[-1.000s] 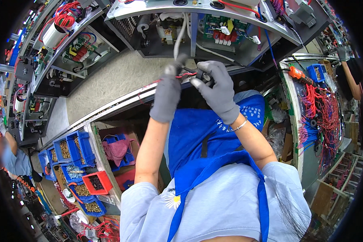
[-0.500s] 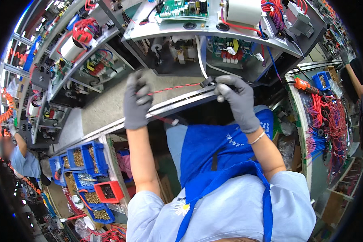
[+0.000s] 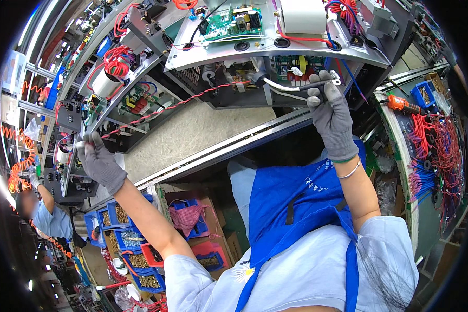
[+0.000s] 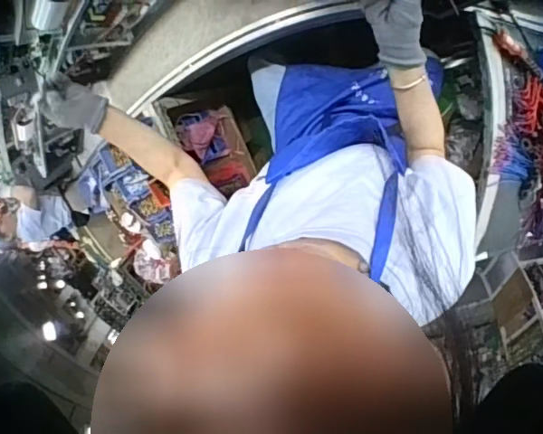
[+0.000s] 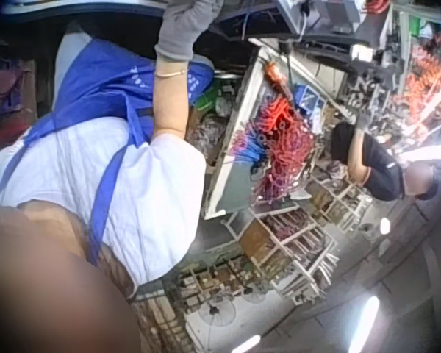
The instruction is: Assembling electronic components by installing a PCB into a metal chassis and securing parts with an electric screwdriver.
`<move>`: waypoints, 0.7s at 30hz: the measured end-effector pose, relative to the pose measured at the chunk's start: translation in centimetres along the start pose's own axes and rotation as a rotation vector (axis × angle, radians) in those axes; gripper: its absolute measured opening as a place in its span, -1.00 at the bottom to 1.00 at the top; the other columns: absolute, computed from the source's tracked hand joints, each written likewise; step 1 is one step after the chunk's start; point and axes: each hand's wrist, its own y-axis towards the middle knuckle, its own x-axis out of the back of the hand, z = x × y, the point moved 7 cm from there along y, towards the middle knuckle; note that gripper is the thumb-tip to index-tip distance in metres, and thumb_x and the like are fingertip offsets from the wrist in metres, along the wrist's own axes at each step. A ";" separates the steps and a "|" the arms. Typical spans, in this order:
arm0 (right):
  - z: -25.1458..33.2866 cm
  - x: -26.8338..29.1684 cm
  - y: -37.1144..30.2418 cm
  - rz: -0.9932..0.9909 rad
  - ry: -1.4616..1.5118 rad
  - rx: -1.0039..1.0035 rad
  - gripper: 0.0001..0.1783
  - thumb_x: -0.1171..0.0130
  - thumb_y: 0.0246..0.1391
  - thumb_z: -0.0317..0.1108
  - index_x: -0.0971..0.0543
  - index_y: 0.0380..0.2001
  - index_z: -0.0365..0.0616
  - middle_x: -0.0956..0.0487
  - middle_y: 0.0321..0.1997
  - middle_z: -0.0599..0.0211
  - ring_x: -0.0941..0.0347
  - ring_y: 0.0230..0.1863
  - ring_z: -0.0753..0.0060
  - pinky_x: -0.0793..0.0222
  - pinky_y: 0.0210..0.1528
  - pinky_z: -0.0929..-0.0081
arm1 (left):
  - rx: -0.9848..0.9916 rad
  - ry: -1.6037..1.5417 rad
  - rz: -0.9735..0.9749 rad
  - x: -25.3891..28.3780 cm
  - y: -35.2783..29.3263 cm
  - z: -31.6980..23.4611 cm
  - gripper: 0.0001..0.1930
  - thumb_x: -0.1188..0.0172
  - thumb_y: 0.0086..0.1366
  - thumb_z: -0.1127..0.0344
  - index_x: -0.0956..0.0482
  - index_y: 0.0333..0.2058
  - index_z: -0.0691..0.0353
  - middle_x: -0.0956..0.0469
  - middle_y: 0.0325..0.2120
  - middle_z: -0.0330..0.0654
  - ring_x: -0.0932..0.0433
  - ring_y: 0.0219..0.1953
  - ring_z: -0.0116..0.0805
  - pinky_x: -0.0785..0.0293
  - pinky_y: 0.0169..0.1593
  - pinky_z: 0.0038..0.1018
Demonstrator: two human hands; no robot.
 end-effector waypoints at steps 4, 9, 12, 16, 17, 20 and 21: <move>-0.3 -1.4 -0.6 0.026 -0.572 0.092 -0.68 -0.05 0.31 -0.30 -0.49 0.04 -0.23 -0.58 -0.13 0.23 -0.52 -0.29 0.59 -0.51 -0.28 0.65 | -0.042 0.534 0.243 -12.1 -4.6 -1.5 -0.69 -0.06 0.37 0.41 -0.53 0.05 0.33 -0.60 -0.20 -0.12 -0.53 -0.23 -0.43 -0.48 -0.13 -0.56; -1.3 -2.4 -1.5 0.089 -0.779 0.079 -0.68 -0.07 0.29 -0.26 -0.52 -0.01 -0.24 -0.59 -0.19 0.32 -0.48 -0.35 0.72 -0.45 -0.30 0.71 | 0.312 0.761 0.633 -19.1 -11.5 3.6 -0.70 -0.10 0.39 0.23 -0.61 -0.03 0.27 -0.63 -0.40 -0.22 -0.46 -0.46 -0.62 -0.38 -0.40 -0.68; -1.7 -2.3 -1.8 0.145 -0.854 0.076 -0.71 -0.07 0.26 -0.31 -0.53 -0.03 -0.23 -0.59 -0.19 0.34 -0.47 -0.34 0.73 -0.45 -0.30 0.70 | 0.618 0.516 0.777 -20.2 -13.0 8.0 -0.54 0.01 0.44 0.10 -0.47 0.06 0.43 -0.59 -0.22 -0.07 -0.54 -0.26 -0.51 -0.47 -0.25 -0.61; -4.8 -5.3 -2.7 0.315 -1.097 -0.059 -0.63 -0.09 0.14 -0.42 -0.50 0.04 -0.25 -0.61 -0.28 0.43 -0.47 -0.32 0.63 -0.40 -0.18 0.61 | 0.910 -0.076 0.669 -22.8 -16.5 9.9 -0.53 -0.03 0.38 0.30 -0.30 0.15 0.54 -0.49 -0.04 0.12 -0.53 -0.07 -0.26 -0.51 0.03 -0.36; -5.5 -5.6 -2.8 0.312 -1.094 -0.059 -0.63 -0.09 0.14 -0.42 -0.50 0.04 -0.25 -0.61 -0.28 0.43 -0.47 -0.32 0.63 -0.40 -0.18 0.61 | 0.865 -0.045 0.686 -23.4 -16.9 9.8 -0.52 -0.03 0.37 0.37 -0.26 0.16 0.56 -0.44 0.03 0.16 -0.52 0.01 -0.19 -0.49 0.11 -0.30; -4.8 -6.0 -2.6 0.280 -1.000 0.039 -0.61 -0.13 0.18 -0.34 -0.49 0.06 -0.23 -0.61 -0.30 0.43 -0.45 -0.35 0.67 -0.39 -0.25 0.65 | 0.792 0.052 0.696 -24.2 -18.5 9.9 -0.55 -0.09 0.32 0.46 -0.31 0.14 0.53 -0.48 0.01 0.11 -0.55 -0.02 -0.20 -0.49 0.10 -0.36; -4.5 -6.1 -2.5 0.248 -0.916 0.002 -0.62 -0.14 0.20 -0.31 -0.50 0.05 -0.23 -0.60 -0.31 0.43 -0.45 -0.36 0.70 -0.38 -0.29 0.68 | 0.793 0.056 0.691 -24.0 -18.8 9.7 -0.55 -0.09 0.32 0.46 -0.31 0.14 0.53 -0.48 0.01 0.11 -0.55 -0.02 -0.20 -0.49 0.10 -0.36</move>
